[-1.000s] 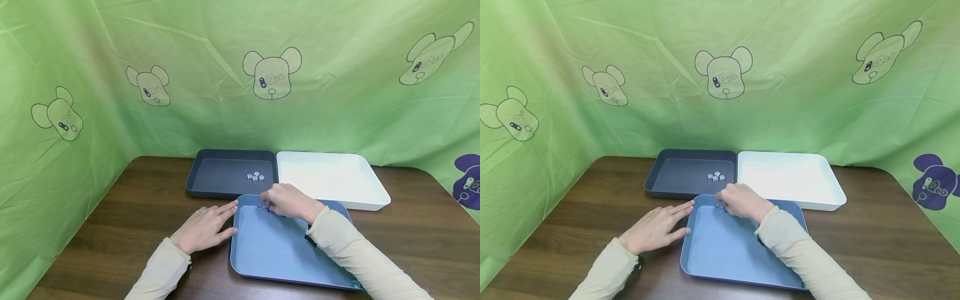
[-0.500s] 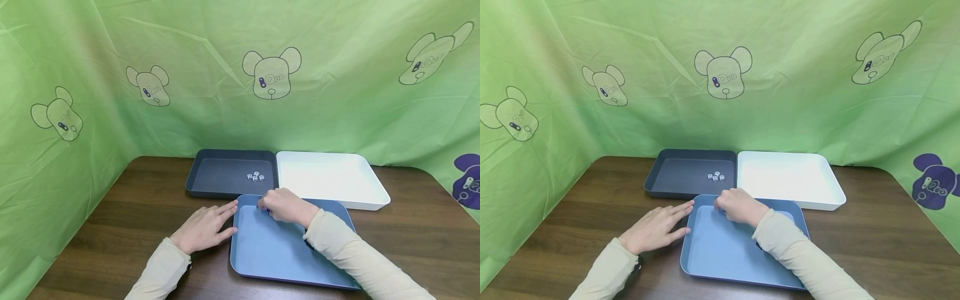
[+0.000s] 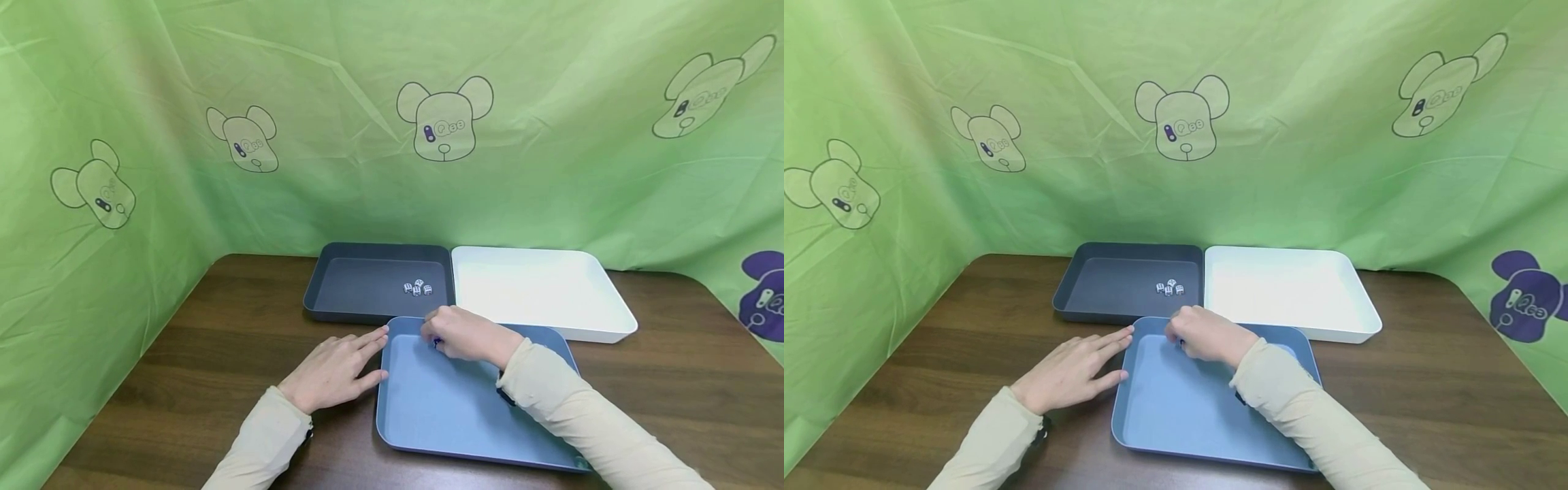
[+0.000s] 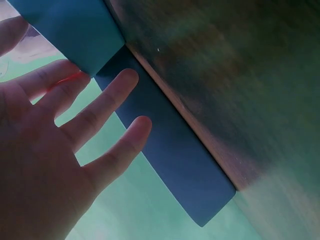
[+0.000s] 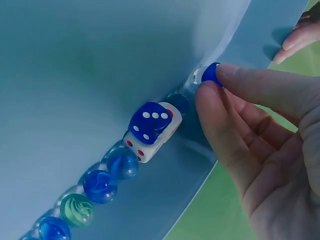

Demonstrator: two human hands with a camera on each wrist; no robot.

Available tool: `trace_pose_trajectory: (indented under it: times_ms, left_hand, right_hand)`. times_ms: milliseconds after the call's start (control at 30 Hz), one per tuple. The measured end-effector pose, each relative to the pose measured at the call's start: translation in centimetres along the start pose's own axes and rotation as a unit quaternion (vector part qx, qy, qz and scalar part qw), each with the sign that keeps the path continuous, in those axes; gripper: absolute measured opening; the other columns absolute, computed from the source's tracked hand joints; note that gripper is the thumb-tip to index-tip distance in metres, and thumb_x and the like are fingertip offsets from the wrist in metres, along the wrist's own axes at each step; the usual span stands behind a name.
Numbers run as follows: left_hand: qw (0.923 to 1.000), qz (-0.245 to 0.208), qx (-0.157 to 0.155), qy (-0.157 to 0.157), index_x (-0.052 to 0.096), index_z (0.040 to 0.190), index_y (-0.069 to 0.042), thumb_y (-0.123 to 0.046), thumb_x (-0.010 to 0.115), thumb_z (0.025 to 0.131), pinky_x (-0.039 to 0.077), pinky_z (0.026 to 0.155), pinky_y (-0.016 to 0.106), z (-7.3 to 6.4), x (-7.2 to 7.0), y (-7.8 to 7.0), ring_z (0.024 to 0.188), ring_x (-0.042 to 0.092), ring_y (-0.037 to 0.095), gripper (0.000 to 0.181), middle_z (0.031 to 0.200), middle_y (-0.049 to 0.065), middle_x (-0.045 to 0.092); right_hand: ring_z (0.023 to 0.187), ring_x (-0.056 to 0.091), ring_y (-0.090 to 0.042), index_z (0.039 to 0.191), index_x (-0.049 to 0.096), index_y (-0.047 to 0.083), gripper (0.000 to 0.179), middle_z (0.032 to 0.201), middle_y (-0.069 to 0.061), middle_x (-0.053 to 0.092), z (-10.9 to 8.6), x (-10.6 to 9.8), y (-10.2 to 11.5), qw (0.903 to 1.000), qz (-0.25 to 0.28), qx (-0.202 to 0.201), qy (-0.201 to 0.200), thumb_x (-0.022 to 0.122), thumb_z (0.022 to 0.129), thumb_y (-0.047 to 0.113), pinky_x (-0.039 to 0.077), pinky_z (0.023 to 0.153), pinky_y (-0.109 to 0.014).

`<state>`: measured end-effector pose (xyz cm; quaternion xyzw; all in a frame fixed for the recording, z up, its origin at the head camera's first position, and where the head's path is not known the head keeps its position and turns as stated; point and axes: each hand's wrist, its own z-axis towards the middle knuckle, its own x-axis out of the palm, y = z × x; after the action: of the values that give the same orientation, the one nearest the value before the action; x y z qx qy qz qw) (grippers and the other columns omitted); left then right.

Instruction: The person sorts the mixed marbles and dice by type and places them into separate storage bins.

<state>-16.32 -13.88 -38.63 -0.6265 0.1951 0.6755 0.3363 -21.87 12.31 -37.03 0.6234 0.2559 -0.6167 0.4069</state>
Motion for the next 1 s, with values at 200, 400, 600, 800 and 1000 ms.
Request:
trace_pose_trajectory:
  times_ms: [200,400,600,800,1000]
  left_hand:
    - [1.0000,-0.002,-0.005,0.005,0.055,0.146,-0.004,-0.041,0.056,0.103,0.051,0.095,0.049,-0.01,-0.02,0.05,0.122,0.061,0.029,0.057,0.155,0.006,0.047]
    - [0.9999,-0.004,-0.006,0.007,0.055,0.146,-0.004,-0.041,0.057,0.103,0.051,0.096,0.049,-0.04,-0.01,0.00,0.122,0.061,0.029,0.057,0.155,0.007,0.046]
    - [1.0000,0.000,-0.004,0.007,0.054,0.146,-0.003,-0.041,0.057,0.103,0.051,0.094,0.049,-0.04,0.13,-0.02,0.121,0.062,0.028,0.057,0.155,0.007,0.046]
    - [1.0000,-0.003,-0.005,0.006,0.054,0.146,-0.004,-0.041,0.057,0.103,0.051,0.094,0.049,-0.02,0.22,-0.02,0.121,0.062,0.028,0.057,0.155,0.006,0.046]
    - [1.0000,-0.002,-0.004,0.006,0.054,0.147,-0.004,-0.040,0.057,0.103,0.051,0.095,0.048,0.00,0.15,0.03,0.121,0.062,0.028,0.057,0.156,0.006,0.046]
  right_hand:
    - [0.070,0.065,-0.012,0.083,0.074,0.001,0.018,0.081,-0.003,0.066,0.14,-0.28,-0.10,1.0000,0.005,-0.006,-0.004,0.075,0.076,-0.015,0.055,0.064,-0.022]
    - [0.070,0.064,-0.012,0.087,0.077,-0.002,0.017,0.081,-0.004,0.064,0.25,-0.49,-0.13,0.9997,0.011,-0.017,-0.011,0.069,0.078,-0.013,0.055,0.065,-0.021]
    - [0.068,0.058,-0.009,0.085,0.077,-0.001,0.016,0.080,0.000,0.059,0.23,-0.39,-0.28,0.9996,0.015,-0.017,-0.016,0.066,0.079,-0.011,0.053,0.063,-0.022]
    - [0.067,0.055,-0.008,0.080,0.071,0.004,0.017,0.080,0.002,0.057,0.33,-0.29,-0.31,0.9993,0.026,-0.010,-0.027,0.065,0.079,-0.012,0.051,0.060,-0.022]
    - [0.067,0.054,-0.009,0.079,0.065,0.006,0.018,0.079,0.001,0.057,0.55,-0.52,-0.56,0.9983,0.027,-0.011,-0.050,0.066,0.078,-0.013,0.050,0.060,-0.023]
